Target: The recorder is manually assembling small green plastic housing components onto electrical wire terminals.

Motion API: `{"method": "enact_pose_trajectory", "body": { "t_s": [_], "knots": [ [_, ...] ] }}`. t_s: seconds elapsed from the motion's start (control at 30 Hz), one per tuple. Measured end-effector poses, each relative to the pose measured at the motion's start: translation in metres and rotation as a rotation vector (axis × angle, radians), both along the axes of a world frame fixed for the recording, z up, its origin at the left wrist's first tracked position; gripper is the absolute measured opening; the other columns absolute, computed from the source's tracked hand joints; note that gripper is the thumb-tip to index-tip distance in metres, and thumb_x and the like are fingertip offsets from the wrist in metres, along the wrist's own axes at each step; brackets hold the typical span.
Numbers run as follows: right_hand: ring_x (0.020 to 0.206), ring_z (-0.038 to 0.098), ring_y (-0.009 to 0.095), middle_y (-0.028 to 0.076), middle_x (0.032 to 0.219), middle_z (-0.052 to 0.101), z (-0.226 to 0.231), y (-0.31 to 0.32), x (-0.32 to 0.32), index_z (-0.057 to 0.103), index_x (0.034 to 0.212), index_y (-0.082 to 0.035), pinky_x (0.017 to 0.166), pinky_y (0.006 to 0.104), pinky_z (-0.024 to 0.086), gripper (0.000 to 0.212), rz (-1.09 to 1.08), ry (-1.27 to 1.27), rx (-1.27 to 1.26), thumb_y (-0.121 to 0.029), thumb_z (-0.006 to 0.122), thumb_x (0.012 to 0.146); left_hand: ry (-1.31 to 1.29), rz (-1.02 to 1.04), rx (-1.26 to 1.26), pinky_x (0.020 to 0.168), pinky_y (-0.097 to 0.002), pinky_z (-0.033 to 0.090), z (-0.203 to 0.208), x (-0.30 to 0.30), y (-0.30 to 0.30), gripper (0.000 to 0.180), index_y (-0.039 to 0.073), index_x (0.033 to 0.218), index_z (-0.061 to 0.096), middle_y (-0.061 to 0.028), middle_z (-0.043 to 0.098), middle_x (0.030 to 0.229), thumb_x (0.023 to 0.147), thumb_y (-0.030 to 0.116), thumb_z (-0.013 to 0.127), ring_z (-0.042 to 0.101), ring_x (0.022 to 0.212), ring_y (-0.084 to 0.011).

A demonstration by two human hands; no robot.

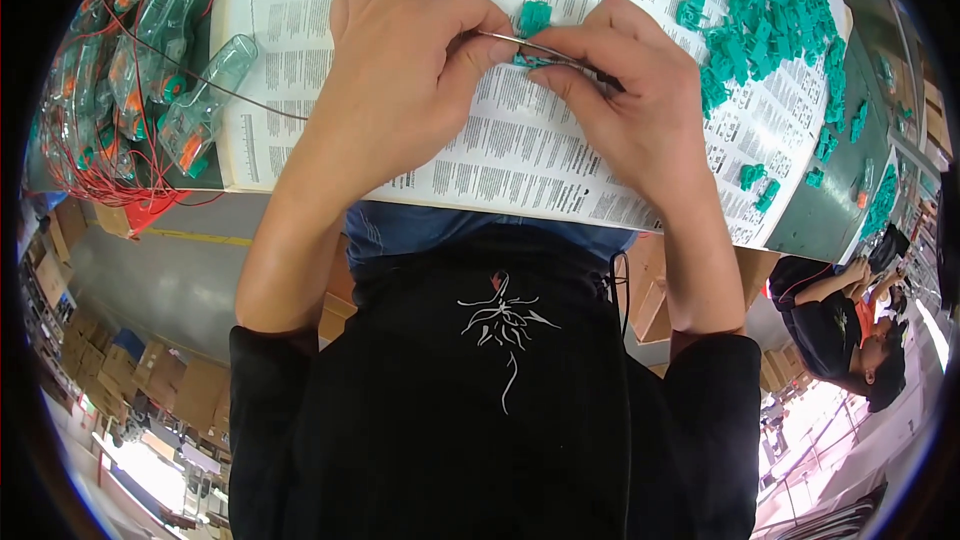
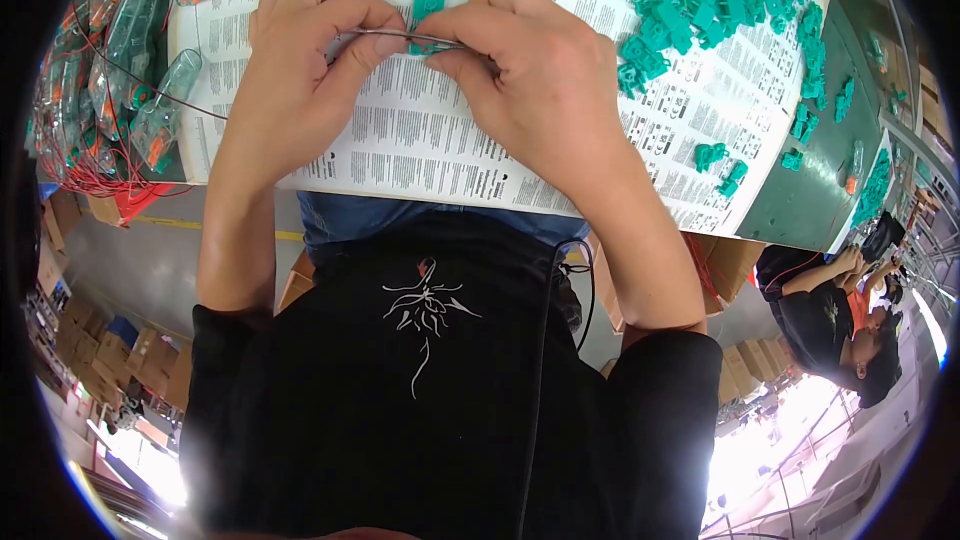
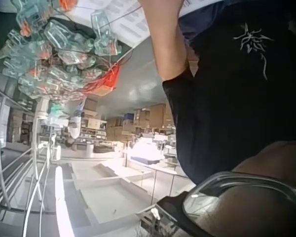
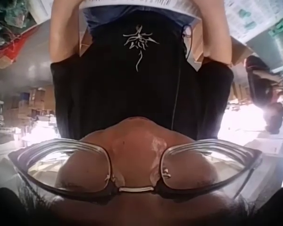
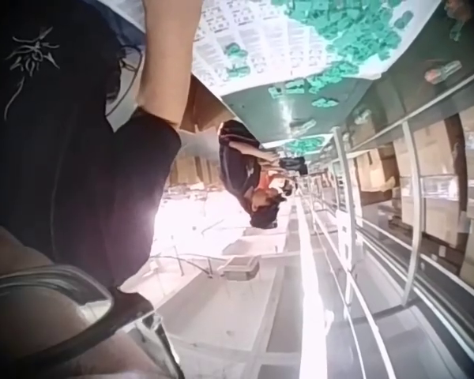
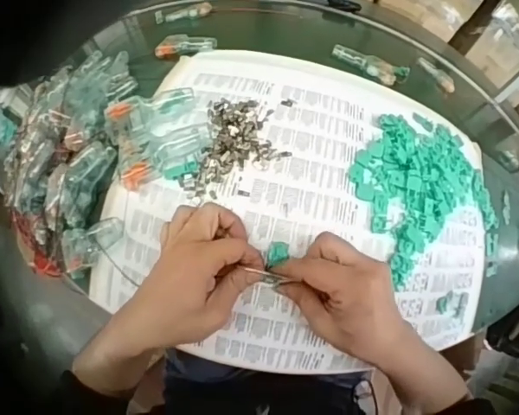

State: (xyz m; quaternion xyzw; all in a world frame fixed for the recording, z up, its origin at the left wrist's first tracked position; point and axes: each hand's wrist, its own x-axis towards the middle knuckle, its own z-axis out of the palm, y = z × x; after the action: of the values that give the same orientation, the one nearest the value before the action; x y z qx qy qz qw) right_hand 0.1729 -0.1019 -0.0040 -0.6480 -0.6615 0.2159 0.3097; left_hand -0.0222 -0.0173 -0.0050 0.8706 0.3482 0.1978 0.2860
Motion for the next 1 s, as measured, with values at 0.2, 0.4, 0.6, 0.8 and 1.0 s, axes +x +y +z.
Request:
{"method": "enact_pose_trajectory", "body": {
  "t_s": [0.2,0.4,0.6,0.8,1.0],
  "knots": [
    [0.06,0.06,0.018,-0.001,0.076,0.06,-0.003,0.002,0.004,0.079,0.094,-0.016,0.053,0.0324,0.047,0.017,0.027,0.029,0.041,-0.012,0.083,0.078,0.037,0.05,-0.261,0.089,-0.0412,0.035,0.029,0.009,0.006,0.008,0.007,0.08,0.065,-0.0081,0.057,0.1,0.083,0.007,0.072,0.048,0.097,-0.0289],
    [0.06,0.06,0.017,-0.001,0.076,0.06,-0.005,0.001,0.003,0.079,0.093,-0.016,0.054,0.0318,0.047,0.016,0.021,-0.007,0.057,-0.012,0.083,0.078,0.084,-0.007,-0.274,0.087,-0.0411,0.037,0.032,0.009,0.012,0.007,0.005,0.081,0.066,-0.0099,0.054,0.098,0.084,0.006,0.072,0.048,0.097,-0.0294],
    [0.059,0.061,0.016,-0.002,0.076,0.06,-0.002,-0.003,0.003,0.08,0.093,-0.016,0.053,0.0313,0.047,0.016,0.018,0.017,0.049,-0.011,0.083,0.078,0.073,-0.018,-0.264,0.088,-0.0407,0.037,0.033,0.01,0.013,0.01,0.006,0.08,0.066,-0.0094,0.054,0.098,0.082,0.008,0.076,0.049,0.098,-0.0291],
    [0.06,0.062,0.016,-0.003,0.078,0.062,-0.008,-0.005,0.001,0.08,0.093,-0.017,0.052,0.0308,0.048,0.017,0.042,-0.028,0.099,-0.009,0.081,0.078,0.072,-0.034,-0.218,0.089,-0.0403,0.038,0.027,0.008,0.018,0.016,0.007,0.077,0.066,-0.0083,0.054,0.099,0.077,0.012,0.081,0.049,0.1,-0.0291],
    [0.069,0.068,0.016,0.002,0.087,0.069,-0.009,-0.012,0.004,0.082,0.097,-0.012,0.057,0.0276,0.053,0.027,0.073,-0.12,0.243,0.005,0.079,0.076,-0.336,-0.167,-0.073,0.091,-0.0409,0.037,-0.016,0.019,0.031,0.016,0.008,0.074,0.065,-0.0083,0.054,0.1,0.076,0.012,0.081,0.05,0.101,-0.0289]
  ]
}}
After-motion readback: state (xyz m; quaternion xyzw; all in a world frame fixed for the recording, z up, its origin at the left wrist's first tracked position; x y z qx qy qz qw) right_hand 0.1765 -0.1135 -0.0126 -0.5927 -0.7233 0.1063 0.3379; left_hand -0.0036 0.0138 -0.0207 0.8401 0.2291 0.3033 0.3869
